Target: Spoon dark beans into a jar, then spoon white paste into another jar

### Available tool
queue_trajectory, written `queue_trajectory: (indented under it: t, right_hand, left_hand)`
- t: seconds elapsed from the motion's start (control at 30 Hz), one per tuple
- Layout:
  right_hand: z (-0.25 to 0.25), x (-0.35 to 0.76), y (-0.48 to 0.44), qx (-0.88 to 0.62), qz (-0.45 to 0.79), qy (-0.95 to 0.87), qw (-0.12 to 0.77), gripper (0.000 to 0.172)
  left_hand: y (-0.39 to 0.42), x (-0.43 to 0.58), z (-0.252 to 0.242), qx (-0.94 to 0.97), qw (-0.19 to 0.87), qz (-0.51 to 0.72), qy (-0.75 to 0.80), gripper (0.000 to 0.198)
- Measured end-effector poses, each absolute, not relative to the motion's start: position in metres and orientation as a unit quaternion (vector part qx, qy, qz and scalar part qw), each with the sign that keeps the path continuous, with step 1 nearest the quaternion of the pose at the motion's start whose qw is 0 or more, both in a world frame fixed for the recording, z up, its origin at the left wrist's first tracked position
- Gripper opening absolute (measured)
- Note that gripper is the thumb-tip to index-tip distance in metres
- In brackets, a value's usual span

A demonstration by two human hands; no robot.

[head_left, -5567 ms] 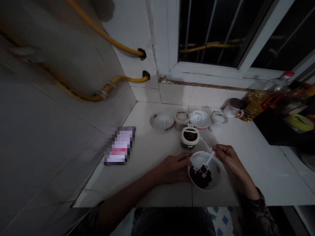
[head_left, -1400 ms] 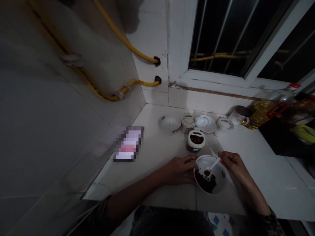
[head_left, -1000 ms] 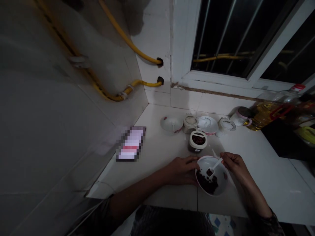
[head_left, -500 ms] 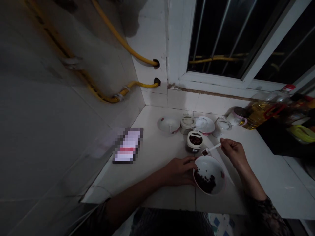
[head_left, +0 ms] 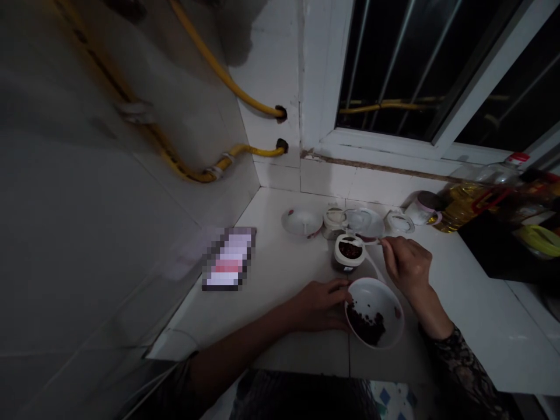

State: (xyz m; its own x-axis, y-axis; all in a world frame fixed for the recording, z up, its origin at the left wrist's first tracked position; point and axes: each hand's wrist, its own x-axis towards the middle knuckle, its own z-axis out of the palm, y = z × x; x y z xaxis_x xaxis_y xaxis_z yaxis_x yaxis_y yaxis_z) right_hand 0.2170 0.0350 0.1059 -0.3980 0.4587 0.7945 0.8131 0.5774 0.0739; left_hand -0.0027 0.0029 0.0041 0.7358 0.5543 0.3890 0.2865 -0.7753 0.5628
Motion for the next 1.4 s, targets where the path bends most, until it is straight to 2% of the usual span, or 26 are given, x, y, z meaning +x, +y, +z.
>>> queue_trajectory:
  t: [0.13,0.23,0.33,0.5,0.7,0.83,1.03,1.4]
  right_hand:
    - [0.109,0.232,0.017,-0.46,-0.088,-0.768,0.436,0.03]
    - [0.102,0.242,0.001,-0.478,0.014,-0.793,0.378,0.035]
    - [0.089,0.245,-0.01,-0.463,0.021,-0.831,0.308,0.034]
    - [0.071,0.237,-0.019,-0.435,-0.037,-0.861,0.261,0.035]
    - [0.071,0.229,-0.028,-0.454,0.097,-0.853,0.239,0.038]
    - [0.077,0.232,-0.031,-0.507,0.227,-0.788,0.264,0.04]
    - [0.081,0.238,-0.024,-0.585,0.359,-0.646,0.334,0.055]
    - [0.067,0.246,-0.003,-0.6,0.429,-0.562,0.375,0.056]
  left_hand:
    - [0.003,-0.002,0.005,0.897,0.247,0.277,0.239,0.046]
    - [0.003,-0.002,0.005,0.898,0.251,0.275,0.234,0.045]
    - [0.003,-0.002,0.004,0.898,0.247,0.273,0.239,0.045]
    - [0.003,-0.002,0.004,0.898,0.25,0.273,0.237,0.045]
    - [0.003,-0.002,0.002,0.898,0.249,0.277,0.235,0.045]
    - [0.003,-0.002,0.003,0.898,0.243,0.283,0.233,0.046]
    - [0.003,-0.003,0.006,0.903,0.24,0.264,0.239,0.047]
    - [0.003,-0.003,0.003,0.9,0.239,0.274,0.241,0.046]
